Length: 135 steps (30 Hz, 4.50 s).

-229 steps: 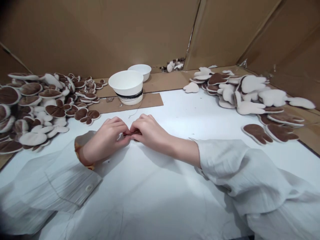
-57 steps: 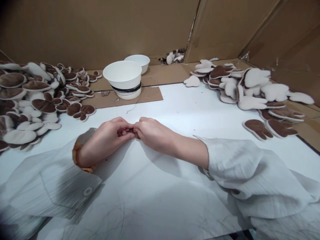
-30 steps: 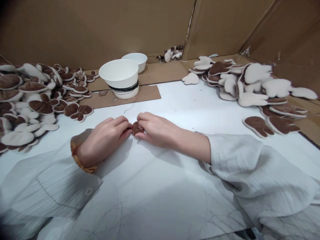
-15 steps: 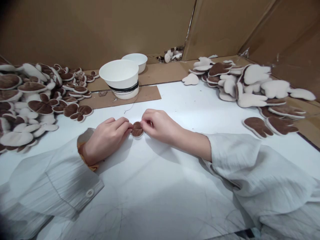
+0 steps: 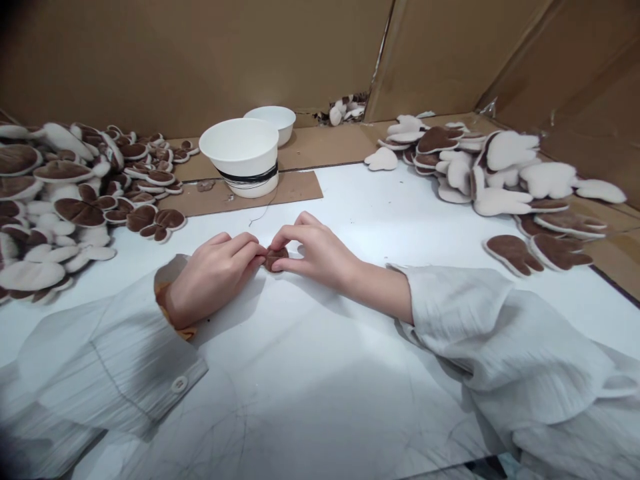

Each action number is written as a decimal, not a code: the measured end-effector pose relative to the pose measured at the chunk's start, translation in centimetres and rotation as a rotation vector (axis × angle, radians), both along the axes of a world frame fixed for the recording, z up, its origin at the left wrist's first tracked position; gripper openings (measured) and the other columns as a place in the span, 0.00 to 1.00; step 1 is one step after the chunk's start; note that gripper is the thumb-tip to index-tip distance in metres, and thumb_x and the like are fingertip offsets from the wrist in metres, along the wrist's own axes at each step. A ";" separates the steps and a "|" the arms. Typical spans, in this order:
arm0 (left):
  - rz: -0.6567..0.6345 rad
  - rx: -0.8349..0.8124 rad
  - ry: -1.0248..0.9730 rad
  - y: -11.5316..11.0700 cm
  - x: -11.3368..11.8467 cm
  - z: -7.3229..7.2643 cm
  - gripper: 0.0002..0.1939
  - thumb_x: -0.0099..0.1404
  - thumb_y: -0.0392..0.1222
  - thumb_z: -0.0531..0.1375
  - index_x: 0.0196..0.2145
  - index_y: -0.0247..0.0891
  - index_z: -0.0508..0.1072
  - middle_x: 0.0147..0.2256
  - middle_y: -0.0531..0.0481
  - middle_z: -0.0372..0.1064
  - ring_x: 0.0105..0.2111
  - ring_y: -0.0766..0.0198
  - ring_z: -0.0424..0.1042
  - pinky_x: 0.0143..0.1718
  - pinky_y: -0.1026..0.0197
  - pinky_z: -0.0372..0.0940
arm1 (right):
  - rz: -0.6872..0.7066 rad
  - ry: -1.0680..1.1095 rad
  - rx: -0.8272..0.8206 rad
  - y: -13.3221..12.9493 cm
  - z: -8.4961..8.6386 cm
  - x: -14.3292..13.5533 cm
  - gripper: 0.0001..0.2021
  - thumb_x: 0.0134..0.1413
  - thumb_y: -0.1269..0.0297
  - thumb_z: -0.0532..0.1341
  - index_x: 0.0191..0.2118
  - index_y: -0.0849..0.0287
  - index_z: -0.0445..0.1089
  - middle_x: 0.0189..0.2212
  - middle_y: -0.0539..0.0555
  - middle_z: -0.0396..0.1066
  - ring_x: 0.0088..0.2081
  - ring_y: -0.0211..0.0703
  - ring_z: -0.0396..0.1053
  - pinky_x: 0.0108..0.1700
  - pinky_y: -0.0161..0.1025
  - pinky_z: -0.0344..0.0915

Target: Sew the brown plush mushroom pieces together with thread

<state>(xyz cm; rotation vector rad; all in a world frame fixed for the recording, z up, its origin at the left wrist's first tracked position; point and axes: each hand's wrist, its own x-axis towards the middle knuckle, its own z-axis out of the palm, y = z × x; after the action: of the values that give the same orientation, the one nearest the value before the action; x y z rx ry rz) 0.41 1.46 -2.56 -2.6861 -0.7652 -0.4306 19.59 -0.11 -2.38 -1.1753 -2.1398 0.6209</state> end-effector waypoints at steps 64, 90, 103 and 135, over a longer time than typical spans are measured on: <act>0.010 -0.319 -0.080 0.2 -0.4 0.6 0.07 0.63 0.34 0.51 0.32 0.34 0.69 0.31 0.49 0.68 0.29 0.64 0.66 0.33 0.60 0.59 | 0.115 -0.335 0.078 0.9 1.1 -0.6 0.06 0.51 0.69 0.59 0.29 0.60 0.74 0.23 0.54 0.71 0.33 0.44 0.54 0.34 0.37 0.55; 0.052 -0.398 -0.155 0.1 -0.2 0.7 0.08 0.63 0.36 0.51 0.29 0.35 0.68 0.29 0.52 0.67 0.28 0.66 0.65 0.33 0.61 0.60 | 0.141 -0.637 0.374 -0.3 1.5 -1.6 0.17 0.59 0.71 0.50 0.21 0.62 0.67 0.18 0.55 0.61 0.26 0.41 0.48 0.30 0.39 0.50; 0.038 -0.422 -0.125 0.1 -0.3 0.7 0.10 0.64 0.37 0.49 0.29 0.35 0.67 0.29 0.51 0.67 0.29 0.66 0.65 0.33 0.61 0.59 | 0.098 -0.481 0.360 -0.1 0.9 -1.1 0.13 0.56 0.62 0.55 0.29 0.64 0.74 0.22 0.56 0.66 0.30 0.42 0.53 0.30 0.38 0.51; 0.411 -0.337 -0.729 0.7 -0.7 0.7 0.10 0.60 0.38 0.54 0.29 0.35 0.74 0.28 0.50 0.70 0.25 0.67 0.64 0.31 0.63 0.60 | 0.041 -0.267 0.175 1.0 -0.2 0.7 0.09 0.55 0.73 0.53 0.30 0.65 0.70 0.27 0.58 0.68 0.34 0.42 0.61 0.35 0.37 0.58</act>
<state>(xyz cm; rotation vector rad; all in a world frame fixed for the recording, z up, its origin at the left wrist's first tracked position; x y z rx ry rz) -0.30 2.18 -1.81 -2.5242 -1.6749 -1.2922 20.32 0.94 -2.55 -1.1739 -2.3906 0.2985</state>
